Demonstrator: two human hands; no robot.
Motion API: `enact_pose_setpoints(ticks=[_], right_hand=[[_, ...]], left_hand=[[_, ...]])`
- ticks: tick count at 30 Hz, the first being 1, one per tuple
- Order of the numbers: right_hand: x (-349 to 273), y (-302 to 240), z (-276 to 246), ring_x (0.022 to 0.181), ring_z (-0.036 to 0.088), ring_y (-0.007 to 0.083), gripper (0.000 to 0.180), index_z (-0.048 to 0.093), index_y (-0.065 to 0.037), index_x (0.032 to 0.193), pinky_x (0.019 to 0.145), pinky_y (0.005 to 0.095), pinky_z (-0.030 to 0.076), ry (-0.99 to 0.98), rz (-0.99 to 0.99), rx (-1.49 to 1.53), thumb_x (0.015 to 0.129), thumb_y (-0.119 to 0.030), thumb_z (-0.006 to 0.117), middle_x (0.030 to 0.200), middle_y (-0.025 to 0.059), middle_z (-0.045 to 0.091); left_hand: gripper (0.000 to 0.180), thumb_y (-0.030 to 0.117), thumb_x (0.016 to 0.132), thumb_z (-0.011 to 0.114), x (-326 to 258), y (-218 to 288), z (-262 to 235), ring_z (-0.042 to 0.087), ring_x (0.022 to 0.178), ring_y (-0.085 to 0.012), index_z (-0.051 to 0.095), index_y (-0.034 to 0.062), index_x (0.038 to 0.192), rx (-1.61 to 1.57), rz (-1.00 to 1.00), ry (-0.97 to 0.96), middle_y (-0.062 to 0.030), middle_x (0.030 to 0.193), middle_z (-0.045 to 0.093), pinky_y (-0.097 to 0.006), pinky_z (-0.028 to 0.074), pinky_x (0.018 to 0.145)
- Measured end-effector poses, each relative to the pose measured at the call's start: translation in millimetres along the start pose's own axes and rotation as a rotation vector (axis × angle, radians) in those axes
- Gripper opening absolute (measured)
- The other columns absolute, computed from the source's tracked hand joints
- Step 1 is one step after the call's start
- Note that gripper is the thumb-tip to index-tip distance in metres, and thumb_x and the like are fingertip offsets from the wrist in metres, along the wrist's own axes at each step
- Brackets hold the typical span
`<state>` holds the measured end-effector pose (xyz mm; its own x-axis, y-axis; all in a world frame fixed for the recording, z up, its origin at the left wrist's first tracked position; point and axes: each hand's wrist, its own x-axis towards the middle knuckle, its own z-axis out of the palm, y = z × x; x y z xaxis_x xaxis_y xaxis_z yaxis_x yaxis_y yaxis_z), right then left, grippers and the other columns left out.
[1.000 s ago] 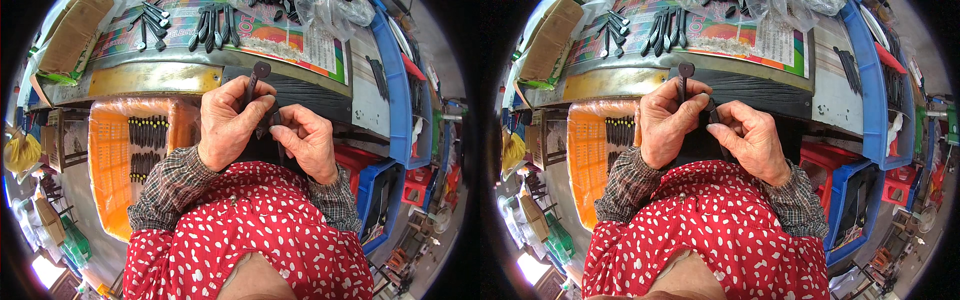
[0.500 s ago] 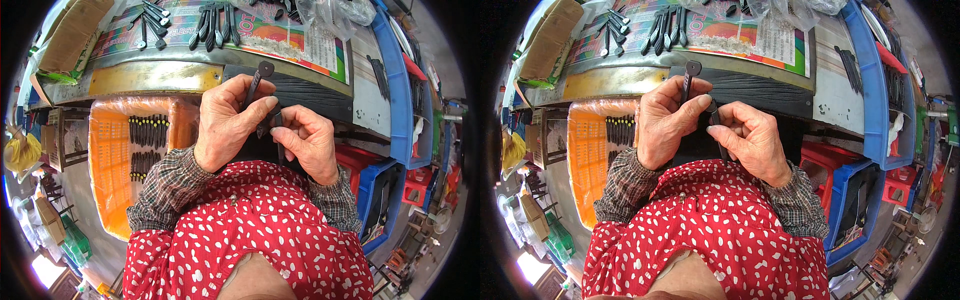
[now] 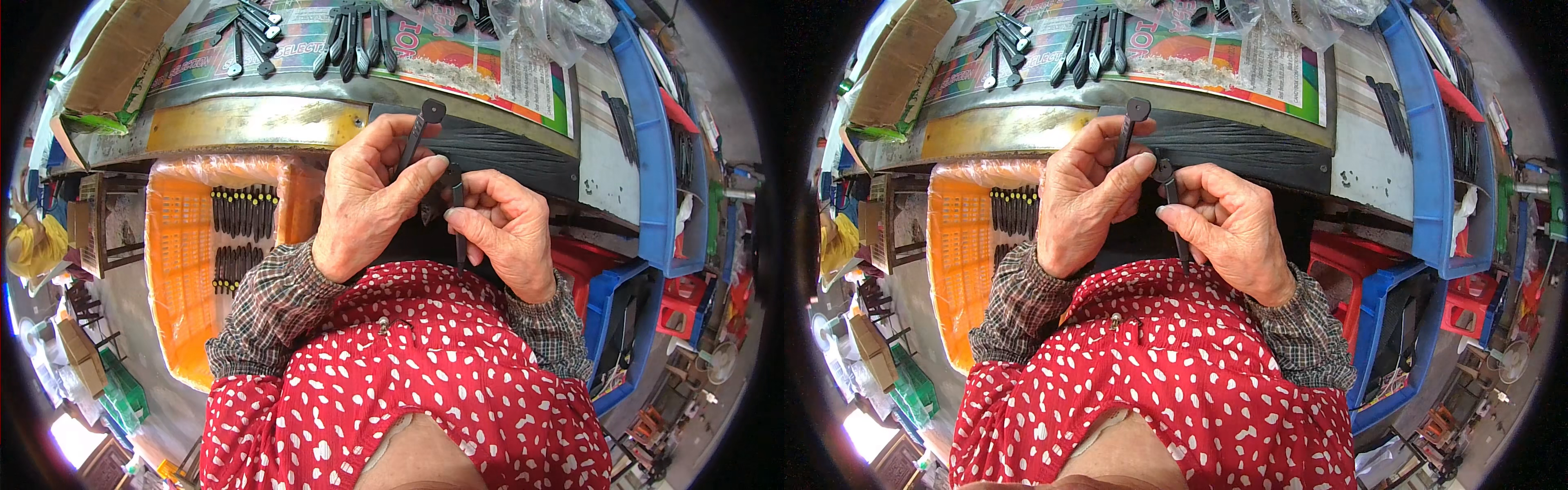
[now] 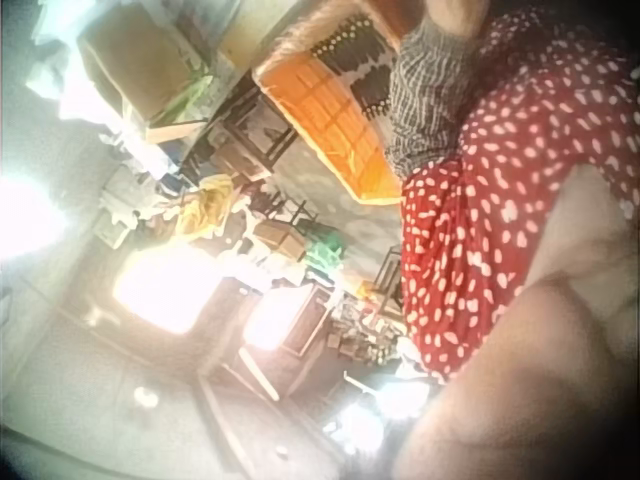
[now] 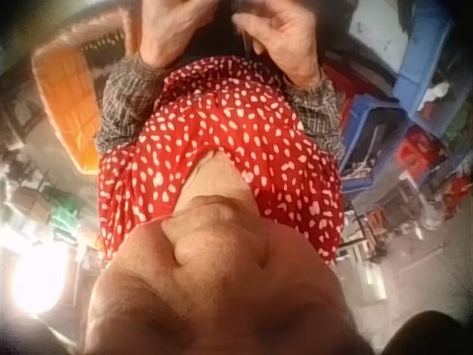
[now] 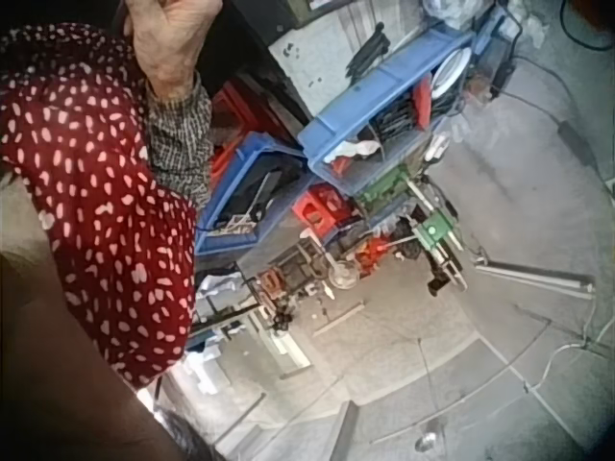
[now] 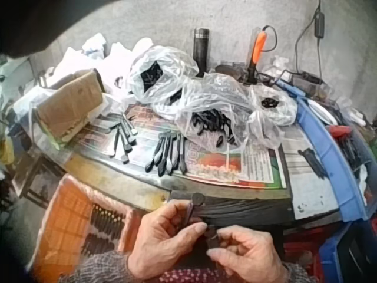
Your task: The person assembles black plastic components by hand at a workstation.
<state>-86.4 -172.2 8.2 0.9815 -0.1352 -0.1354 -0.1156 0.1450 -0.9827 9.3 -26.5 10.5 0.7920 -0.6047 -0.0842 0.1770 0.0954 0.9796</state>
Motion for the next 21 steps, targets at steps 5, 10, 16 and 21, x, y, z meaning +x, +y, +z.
enact_pose_setpoints(ticks=[5,10,16,21], right_hand=[[1,1,0,0.052,0.048,0.0011,0.028,0.055,0.005,0.11,0.042,0.0146,0.039,0.044,-0.012,0.015,0.084,0.0,0.063,0.076,0.0024,0.057],[2,2,0,0.053,0.05,0.0016,0.033,0.053,0.005,0.114,0.044,0.0144,0.041,0.066,-0.021,0.0,0.083,0.001,0.063,0.078,0.0036,0.058],[1,3,1,0.055,0.051,0.002,0.035,0.052,0.004,0.116,0.045,0.0147,0.042,0.052,-0.062,-0.007,0.083,0.002,0.063,0.08,0.004,0.059],[0,5,1,0.056,0.052,0.002,0.036,0.051,0.004,0.117,0.045,0.0148,0.042,0.048,-0.076,-0.028,0.083,0.002,0.063,0.081,0.0037,0.059]], left_hand=[[0.016,0.008,0.092,0.053,-7,1,-6,0.047,0.054,-0.0029,0.05,-0.0014,0.104,-0.094,-0.004,0.046,-0.0031,0.078,0.061,-0.018,0.037,0.045],[0.014,0.011,0.094,0.052,-16,-6,-11,0.048,0.059,-0.0057,0.049,0.0007,0.103,-0.032,-0.007,0.01,-0.0059,0.089,0.058,-0.019,0.04,0.049],[0.008,0.004,0.085,0.064,-23,-10,-4,0.052,0.065,-0.0019,0.062,-0.0022,0.09,0.098,0.113,0.068,0.0008,0.074,0.061,-0.017,0.043,0.058],[0.008,0.003,0.084,0.064,-27,-16,-3,0.049,0.067,-0.0009,0.063,-0.0023,0.09,0.069,0.072,0.053,0.0015,0.073,0.061,-0.017,0.041,0.058]])
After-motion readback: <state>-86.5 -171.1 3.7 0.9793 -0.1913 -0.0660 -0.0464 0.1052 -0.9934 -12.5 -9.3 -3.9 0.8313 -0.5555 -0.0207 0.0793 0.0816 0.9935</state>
